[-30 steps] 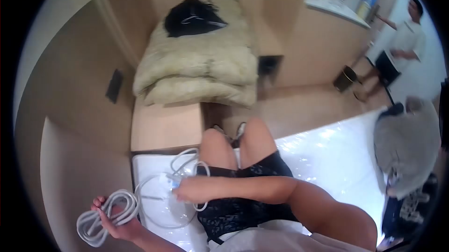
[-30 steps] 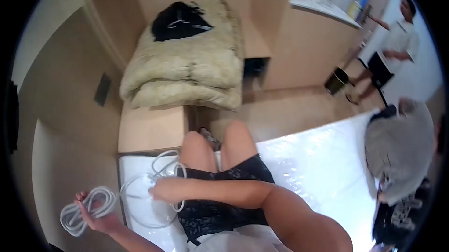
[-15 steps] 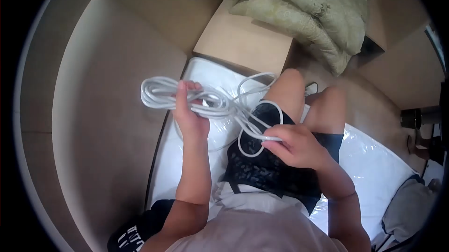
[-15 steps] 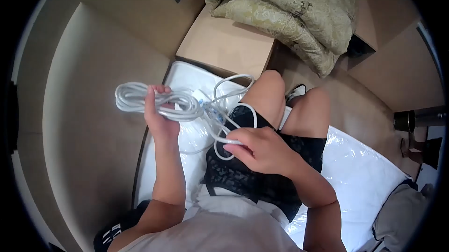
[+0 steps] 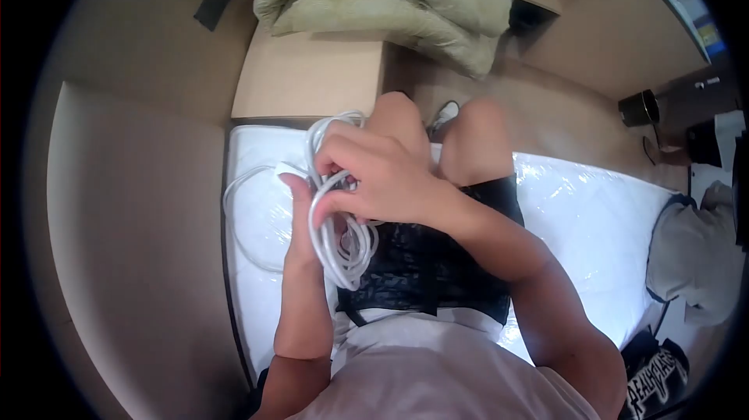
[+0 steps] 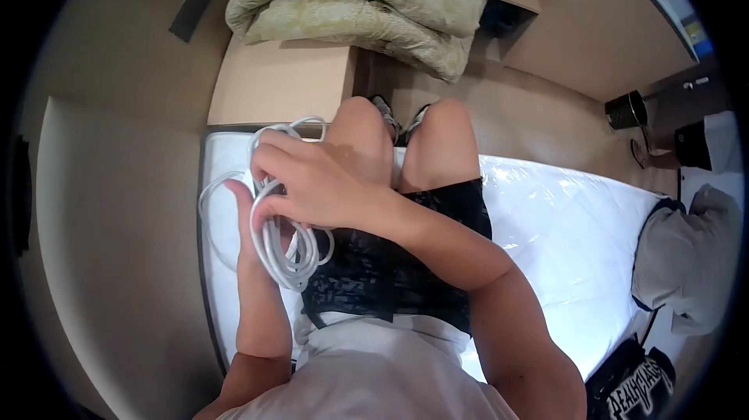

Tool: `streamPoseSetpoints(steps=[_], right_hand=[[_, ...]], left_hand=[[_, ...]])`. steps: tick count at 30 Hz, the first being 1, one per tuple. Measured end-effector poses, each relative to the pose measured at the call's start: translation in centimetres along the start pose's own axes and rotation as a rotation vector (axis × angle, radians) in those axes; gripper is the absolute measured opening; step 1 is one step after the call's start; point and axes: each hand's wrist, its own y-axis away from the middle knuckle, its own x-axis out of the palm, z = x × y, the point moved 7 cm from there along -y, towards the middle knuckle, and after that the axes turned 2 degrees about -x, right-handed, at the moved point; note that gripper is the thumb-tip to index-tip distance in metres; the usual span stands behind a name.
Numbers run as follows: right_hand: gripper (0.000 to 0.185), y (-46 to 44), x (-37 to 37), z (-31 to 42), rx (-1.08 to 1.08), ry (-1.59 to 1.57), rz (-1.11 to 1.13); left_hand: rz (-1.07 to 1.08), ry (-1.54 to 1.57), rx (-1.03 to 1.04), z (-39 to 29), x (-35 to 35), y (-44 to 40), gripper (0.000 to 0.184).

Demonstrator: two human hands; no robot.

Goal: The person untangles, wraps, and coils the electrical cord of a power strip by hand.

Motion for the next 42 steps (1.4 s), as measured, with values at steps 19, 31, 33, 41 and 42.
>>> streamPoseSetpoints(steps=[19,31,33,41,42], right_hand=[[0.007,4.1,6.7,-8.2,0.130,0.114,0.280],[0.015,-7.4,3.5,-1.7,0.003,-0.018,-0.086],[0.016,-7.4,4.5,-2.2,0.075,-0.034,-0.077],[0.014,-8.1,6.1,-1.8,-0.026,-0.196,-0.161],[0.014,-8.1,6.4,-1.4,-0.059,-0.133,-0.119]], left_hand=[[0.533,0.261,0.275,-5.2,-3.8,2.4,0.051],[0.512,-0.333,0.122,-2.8,-6.2,4.9,0.039],[0.383,-0.147,0.198,-4.5,-5.6,5.5,0.050],[0.152,-0.227,0.394,-5.8,-7.4,5.0,0.055],[0.137,-0.243,0.410,-5.8,-7.7,5.3,0.054]])
